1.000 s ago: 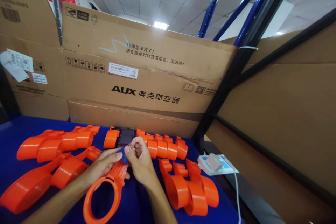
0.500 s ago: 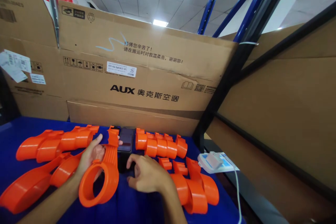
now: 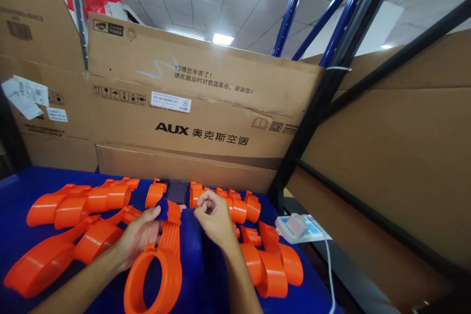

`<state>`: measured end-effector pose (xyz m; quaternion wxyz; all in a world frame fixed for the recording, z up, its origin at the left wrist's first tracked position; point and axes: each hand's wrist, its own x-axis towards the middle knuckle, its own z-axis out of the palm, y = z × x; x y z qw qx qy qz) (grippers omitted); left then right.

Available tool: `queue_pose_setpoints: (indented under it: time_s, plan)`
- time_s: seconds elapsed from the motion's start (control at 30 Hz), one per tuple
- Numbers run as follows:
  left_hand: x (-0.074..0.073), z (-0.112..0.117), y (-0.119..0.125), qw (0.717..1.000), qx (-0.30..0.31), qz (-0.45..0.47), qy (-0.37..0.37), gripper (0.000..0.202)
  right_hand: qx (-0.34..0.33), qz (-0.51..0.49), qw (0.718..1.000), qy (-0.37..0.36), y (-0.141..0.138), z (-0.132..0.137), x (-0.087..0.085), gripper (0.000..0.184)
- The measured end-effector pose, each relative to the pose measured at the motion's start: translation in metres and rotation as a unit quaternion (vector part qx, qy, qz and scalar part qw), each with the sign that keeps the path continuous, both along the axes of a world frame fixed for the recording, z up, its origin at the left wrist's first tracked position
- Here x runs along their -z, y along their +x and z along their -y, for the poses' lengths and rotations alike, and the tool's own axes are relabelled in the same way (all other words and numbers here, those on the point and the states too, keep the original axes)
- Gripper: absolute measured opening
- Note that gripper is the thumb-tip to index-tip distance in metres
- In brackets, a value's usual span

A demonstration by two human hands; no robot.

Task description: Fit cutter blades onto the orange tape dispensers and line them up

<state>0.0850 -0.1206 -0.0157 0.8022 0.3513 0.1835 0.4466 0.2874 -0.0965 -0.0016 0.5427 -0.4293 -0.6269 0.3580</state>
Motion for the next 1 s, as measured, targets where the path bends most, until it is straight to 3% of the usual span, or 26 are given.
queue_pose_setpoints:
  time_s: [0.23, 0.47, 0.6, 0.73, 1.0]
  plan:
    - [-0.003, 0.005, 0.003, 0.998, -0.038, 0.042, -0.005, 0.028, 0.014, -0.093, 0.995, -0.013, -0.021, 0.001, 0.006, 0.03]
    - [0.003, -0.005, -0.002, 0.995, -0.047, 0.077, -0.044, 0.033, -0.074, -0.112, 0.988, -0.076, -0.026, -0.002, 0.016, 0.034]
    - [0.003, -0.005, 0.001, 0.995, -0.061, 0.072, -0.011, 0.036, -0.099, -0.109, 0.985, -0.09, -0.026, 0.0, 0.016, 0.032]
    - [0.008, -0.005, 0.004, 0.99, -0.123, 0.05, 0.044, 0.037, -0.076, -0.09, 0.993, -0.026, -0.029, 0.008, 0.012, 0.025]
    - [0.019, -0.01, 0.003, 0.964, -0.246, 0.017, 0.103, 0.04, -0.078, -0.018, 0.99, 0.116, -0.018, 0.013, -0.001, 0.029]
